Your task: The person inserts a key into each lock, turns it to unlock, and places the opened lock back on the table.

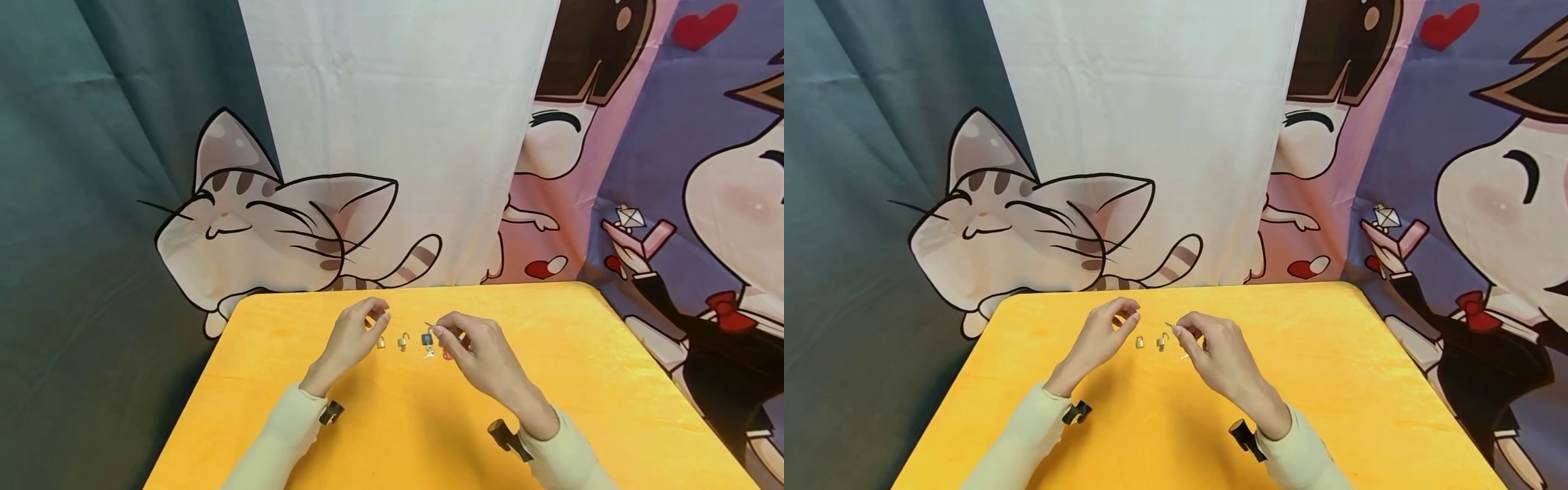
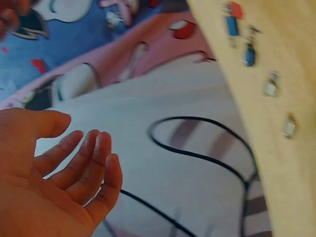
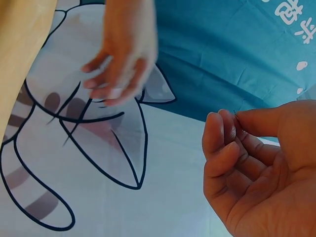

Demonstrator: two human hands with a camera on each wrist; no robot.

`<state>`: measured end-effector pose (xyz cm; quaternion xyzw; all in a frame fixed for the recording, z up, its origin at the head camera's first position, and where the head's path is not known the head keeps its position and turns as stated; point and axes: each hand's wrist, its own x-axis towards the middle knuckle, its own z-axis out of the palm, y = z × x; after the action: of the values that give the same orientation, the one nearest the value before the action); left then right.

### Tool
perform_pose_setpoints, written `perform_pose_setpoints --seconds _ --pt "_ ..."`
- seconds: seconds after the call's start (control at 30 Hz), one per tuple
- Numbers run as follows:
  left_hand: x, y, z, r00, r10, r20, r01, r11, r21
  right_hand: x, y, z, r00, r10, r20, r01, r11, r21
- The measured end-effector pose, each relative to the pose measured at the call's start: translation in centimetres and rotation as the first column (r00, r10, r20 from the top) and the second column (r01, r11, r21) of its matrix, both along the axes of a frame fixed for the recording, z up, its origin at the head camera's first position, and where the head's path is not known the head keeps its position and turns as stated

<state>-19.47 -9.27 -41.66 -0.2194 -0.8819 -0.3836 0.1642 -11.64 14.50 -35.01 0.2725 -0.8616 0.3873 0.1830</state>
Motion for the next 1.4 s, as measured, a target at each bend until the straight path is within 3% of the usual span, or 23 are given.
perform_pose_setpoints --seconds 0.27,0.47,0.7,1.07,1.13,1.3,1.4 --pt "-3.1 -0.6 -3.3 0.981 0.100 0.164 -0.075 0.985 -0.152 0.1 0.2 -0.2 1.000 -0.010 -0.007 0.010 1.000 -0.010" --pt "-4.6 -0.8 -5.3 0.956 0.121 0.269 -0.060 0.973 -0.224 0.1 0.4 -0.2 1.000 -0.019 0.000 0.019 1.000 -0.002" --pt "-5.9 -0.6 -7.3 0.910 0.155 0.386 -0.050 0.962 -0.268 0.2 0.3 -0.2 0.998 -0.005 0.066 0.002 0.999 0.045" --pt "-6.7 -0.4 -9.4 0.842 0.197 0.502 -0.034 0.949 -0.314 0.2 0.2 -0.4 0.997 -0.001 0.075 -0.004 0.998 0.055" --pt "-6.7 -0.3 -9.5 0.840 0.198 0.505 -0.036 0.949 -0.312 0.2 0.2 -0.5 0.997 0.000 0.077 -0.004 0.998 0.060" --pt "-6.8 0.1 -9.8 0.866 0.194 0.461 -0.045 0.948 -0.314 0.1 0.1 -0.5 0.997 -0.008 0.081 0.002 0.997 0.074" --pt "-6.9 0.3 -9.9 0.871 0.199 0.449 -0.043 0.942 -0.334 0.1 0.1 -0.6 0.996 -0.015 0.083 0.009 0.997 0.078"
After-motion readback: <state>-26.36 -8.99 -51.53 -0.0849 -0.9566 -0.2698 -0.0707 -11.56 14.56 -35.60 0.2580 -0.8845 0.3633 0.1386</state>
